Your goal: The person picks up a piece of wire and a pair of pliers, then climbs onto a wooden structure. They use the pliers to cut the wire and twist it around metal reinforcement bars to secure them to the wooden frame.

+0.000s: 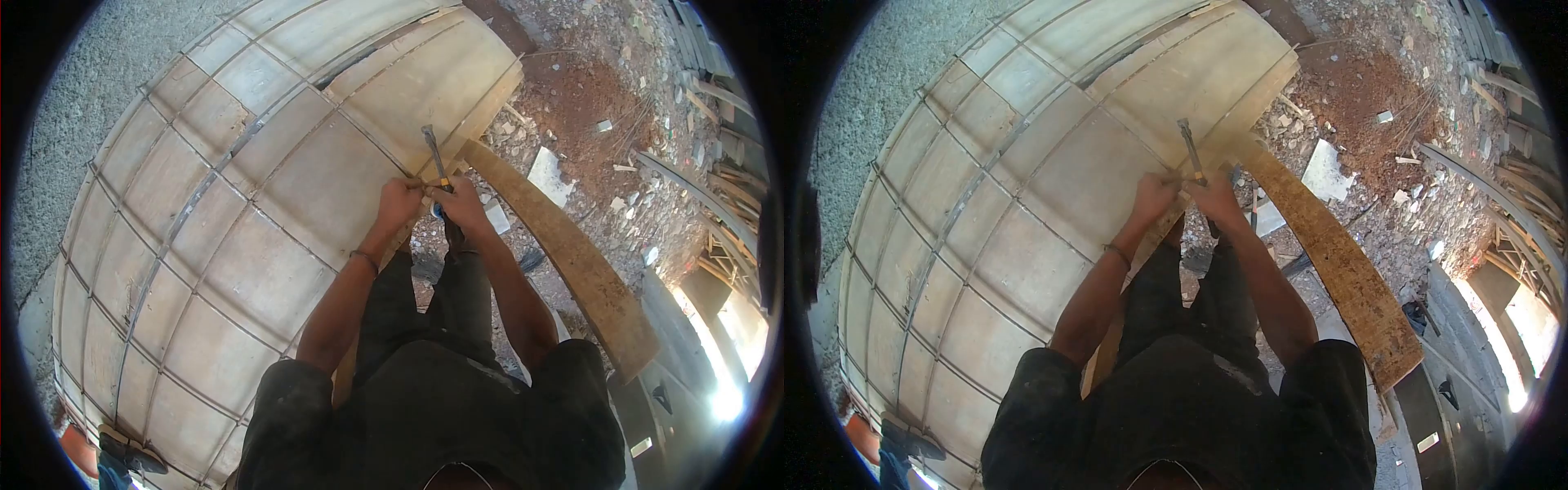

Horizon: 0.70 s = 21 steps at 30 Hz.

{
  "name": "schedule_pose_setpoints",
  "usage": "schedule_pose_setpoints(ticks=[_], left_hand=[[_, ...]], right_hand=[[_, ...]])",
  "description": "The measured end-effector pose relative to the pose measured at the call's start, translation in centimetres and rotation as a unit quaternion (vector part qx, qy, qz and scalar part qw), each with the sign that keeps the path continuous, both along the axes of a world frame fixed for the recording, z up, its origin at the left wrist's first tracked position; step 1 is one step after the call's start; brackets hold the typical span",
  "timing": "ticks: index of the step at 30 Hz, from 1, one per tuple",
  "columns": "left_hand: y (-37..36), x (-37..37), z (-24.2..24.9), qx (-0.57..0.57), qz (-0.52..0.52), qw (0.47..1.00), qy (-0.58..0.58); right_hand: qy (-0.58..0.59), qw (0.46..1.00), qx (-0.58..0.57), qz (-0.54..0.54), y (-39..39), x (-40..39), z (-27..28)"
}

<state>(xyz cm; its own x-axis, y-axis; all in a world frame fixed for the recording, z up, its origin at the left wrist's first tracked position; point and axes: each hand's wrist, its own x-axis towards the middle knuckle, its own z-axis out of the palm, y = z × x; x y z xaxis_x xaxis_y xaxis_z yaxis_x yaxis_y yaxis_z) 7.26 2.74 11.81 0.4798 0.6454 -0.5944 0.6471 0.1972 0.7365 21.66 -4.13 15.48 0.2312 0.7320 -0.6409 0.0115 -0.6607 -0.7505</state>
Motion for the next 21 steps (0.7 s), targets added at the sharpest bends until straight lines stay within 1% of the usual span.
schedule_pose_setpoints(ticks=[1,2,3,4,5,6,8,9,11,12,14,18,20,21], left_hand=[[1.0,0.3,0.4,-0.189,0.056,0.98,0.028],[1.2,0.3,0.2,-0.188,0.058,0.98,0.028],[1.2,0.2,0.1,-0.277,0.197,0.94,-0.008],[1.2,0.1,-0.1,-0.358,0.331,0.872,-0.044],[1.1,0.2,-0.3,-0.358,0.33,0.872,-0.043],[0.9,0.3,-0.4,-0.346,0.32,0.882,-0.021],[0.8,0.3,-0.4,-0.334,0.31,0.89,0.001],[0.9,0.3,-0.3,-0.348,0.303,0.887,-0.001],[1.1,0.2,0.4,-0.362,0.295,0.884,-0.002],[1.2,0.3,0.9,-0.351,0.277,0.895,0.002],[1.2,0.2,1.4,-0.342,0.257,0.904,0.007],[1.6,-0.3,1.5,-0.335,0.217,0.917,-0.008],[1.9,-0.5,1.8,-0.337,0.204,0.919,-0.005],[2.0,-0.5,2.1,-0.325,0.195,0.925,-0.014]], right_hand=[[0.014,1.0,-0.004,-0.026,0.1,-0.4,0.6],[0.029,0.998,-0.007,-0.052,0.1,-0.6,0.8],[0.031,0.998,-0.006,-0.05,-0.3,-1.0,0.7],[0.0,1.0,-0.003,-0.029,-0.8,-1.4,0.2],[-0.032,0.999,0.0,-0.01,-1.2,-1.7,-0.1],[-0.032,0.999,-0.001,-0.012,-1.7,-1.8,-0.4],[0.005,0.999,-0.016,0.029,-2.5,-1.5,-0.8],[0.005,0.999,-0.015,0.03,-2.6,-1.3,-1.1],[-0.03,0.999,-0.028,-0.019,-2.6,-1.0,-1.6],[-0.03,0.999,-0.027,-0.019,-2.2,-1.0,-1.9],[-0.18,0.984,0.002,-0.018,-1.5,-0.8,-2.7],[-0.201,0.979,0.037,-0.029,-0.7,-1.5,-4.5],[-0.162,0.985,-0.025,0.057,-0.4,-1.6,-5.1],[-0.16,0.985,-0.024,0.058,-0.3,-1.7,-5.1]])
